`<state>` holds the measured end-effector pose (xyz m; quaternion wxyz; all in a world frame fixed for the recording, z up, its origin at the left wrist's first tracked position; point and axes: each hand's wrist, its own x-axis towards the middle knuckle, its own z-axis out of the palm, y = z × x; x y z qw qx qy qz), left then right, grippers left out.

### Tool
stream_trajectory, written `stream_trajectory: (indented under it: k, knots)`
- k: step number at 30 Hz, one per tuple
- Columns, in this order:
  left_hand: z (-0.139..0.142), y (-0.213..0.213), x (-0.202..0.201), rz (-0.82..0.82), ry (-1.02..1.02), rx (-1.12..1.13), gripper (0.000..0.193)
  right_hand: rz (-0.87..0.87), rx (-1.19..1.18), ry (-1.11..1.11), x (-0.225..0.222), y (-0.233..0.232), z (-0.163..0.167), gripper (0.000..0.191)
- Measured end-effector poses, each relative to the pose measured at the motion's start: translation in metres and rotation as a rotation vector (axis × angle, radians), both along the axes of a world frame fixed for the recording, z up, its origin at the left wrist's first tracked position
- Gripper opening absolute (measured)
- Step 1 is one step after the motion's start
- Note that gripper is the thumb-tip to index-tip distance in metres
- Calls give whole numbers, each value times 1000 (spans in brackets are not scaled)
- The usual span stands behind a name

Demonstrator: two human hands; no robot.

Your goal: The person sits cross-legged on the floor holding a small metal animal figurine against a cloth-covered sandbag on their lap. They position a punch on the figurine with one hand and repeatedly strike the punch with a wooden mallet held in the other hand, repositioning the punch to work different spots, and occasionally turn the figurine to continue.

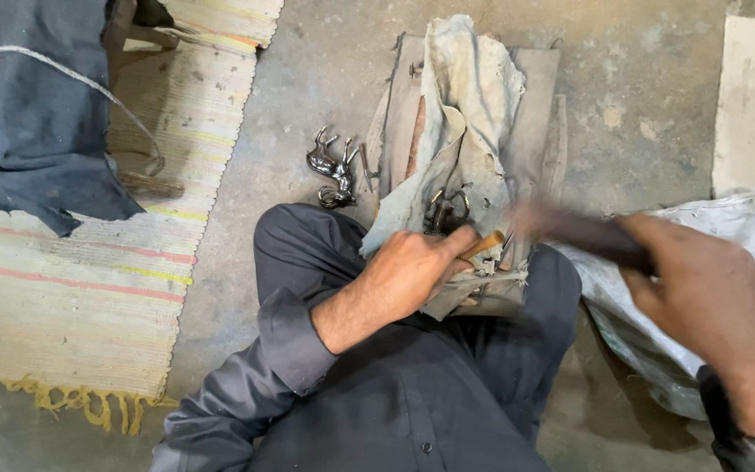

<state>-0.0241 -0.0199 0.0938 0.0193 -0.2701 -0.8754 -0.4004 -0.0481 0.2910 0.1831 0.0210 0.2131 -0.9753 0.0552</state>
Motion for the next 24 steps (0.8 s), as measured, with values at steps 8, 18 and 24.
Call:
stream_trajectory:
  k: [8,18,24]
  knots:
    - [-3,0,-4,8,-14,-49,30,-37,16,5,4,3,-14,40]
    - [-4,2,5,-44,143,-45,29,137,-8,100,11,-6,-11,38]
    - [2,-13,-1,104,-83,194,28,-358,-220,-190,10,-1,-19,35]
